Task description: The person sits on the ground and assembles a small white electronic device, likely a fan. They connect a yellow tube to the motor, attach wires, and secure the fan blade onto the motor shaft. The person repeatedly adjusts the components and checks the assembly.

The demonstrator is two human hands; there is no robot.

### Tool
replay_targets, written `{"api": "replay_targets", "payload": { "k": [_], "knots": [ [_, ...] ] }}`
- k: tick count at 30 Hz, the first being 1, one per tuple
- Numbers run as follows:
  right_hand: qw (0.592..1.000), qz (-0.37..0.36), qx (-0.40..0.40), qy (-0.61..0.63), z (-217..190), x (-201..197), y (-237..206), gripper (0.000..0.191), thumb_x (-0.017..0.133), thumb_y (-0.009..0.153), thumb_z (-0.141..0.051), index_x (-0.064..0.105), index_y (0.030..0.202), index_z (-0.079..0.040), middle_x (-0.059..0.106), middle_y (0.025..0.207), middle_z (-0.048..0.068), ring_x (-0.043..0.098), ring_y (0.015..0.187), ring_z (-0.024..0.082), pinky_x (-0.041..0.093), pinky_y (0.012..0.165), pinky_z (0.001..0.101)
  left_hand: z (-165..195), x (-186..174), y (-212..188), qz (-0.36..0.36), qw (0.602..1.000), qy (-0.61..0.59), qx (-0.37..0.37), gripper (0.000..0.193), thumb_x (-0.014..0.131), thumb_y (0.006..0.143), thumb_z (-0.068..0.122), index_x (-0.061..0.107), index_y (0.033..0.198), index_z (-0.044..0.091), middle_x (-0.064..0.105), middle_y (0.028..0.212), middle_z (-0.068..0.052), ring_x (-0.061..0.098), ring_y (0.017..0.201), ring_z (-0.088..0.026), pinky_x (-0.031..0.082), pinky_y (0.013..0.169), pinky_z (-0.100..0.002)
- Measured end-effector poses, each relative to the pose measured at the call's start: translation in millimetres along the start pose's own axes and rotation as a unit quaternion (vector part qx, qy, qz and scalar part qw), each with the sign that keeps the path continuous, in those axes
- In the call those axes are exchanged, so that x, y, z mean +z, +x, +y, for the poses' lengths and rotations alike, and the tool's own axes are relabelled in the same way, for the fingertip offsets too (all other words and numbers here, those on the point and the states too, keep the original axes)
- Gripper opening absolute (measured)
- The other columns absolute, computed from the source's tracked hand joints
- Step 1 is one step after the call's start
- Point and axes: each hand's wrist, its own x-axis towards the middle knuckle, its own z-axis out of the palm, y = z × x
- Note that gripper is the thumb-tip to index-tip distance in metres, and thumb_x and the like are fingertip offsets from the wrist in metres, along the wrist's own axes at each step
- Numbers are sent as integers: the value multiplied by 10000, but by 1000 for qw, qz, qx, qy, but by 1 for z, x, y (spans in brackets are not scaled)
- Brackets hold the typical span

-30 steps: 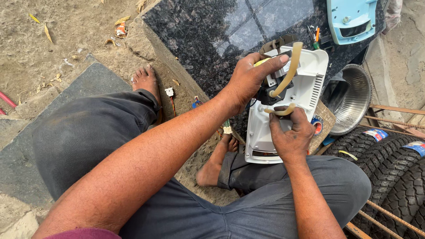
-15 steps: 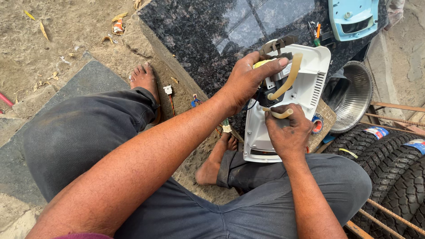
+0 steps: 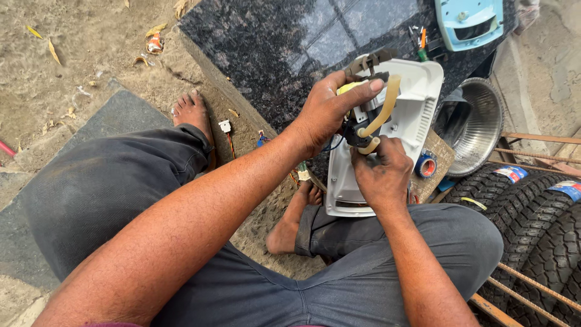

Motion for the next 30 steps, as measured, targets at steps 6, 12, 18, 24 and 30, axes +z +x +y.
{"api": "replay_targets", "payload": {
  "k": [6,12,18,24,30],
  "knots": [
    [997,32,-69,-23,-2,2,0,197,779,833,-19,688,1007,-21,668,910,129,660,852,315,518,758,432,-1,0,-3,-4,1000,-12,8,681,801,805,476,652,1245,-22,735,1021,-92,708,930,-151,609,840,-313],
    [997,24,-78,-5,1,2,2,217,800,827,-40,694,1016,-46,687,947,115,677,886,291,521,789,405,-5,-4,0,22,999,-26,8,717,800,787,481,644,1281,-15,745,1044,-80,719,959,-150,615,846,-316],
    [997,-19,-70,10,5,-1,9,201,806,832,-48,706,1006,-42,695,905,107,664,845,278,514,773,397,-6,-3,3,37,999,-3,-8,730,795,780,503,641,1285,-1,746,1048,-117,732,946,-161,630,823,-324],
    [998,-26,-35,47,3,-6,8,215,800,851,-55,735,1056,-41,712,928,119,695,840,258,532,772,380,0,3,-3,9,999,-29,17,733,795,777,506,649,1268,-19,749,1062,-121,728,938,-163,623,824,-314],
    [998,-36,19,44,6,-6,9,210,823,858,-98,755,1050,-43,739,927,121,733,821,233,550,715,356,3,2,-6,11,1000,12,3,721,793,788,508,623,1251,-18,743,1053,-131,748,943,-167,644,825,-323]
  ]
}}
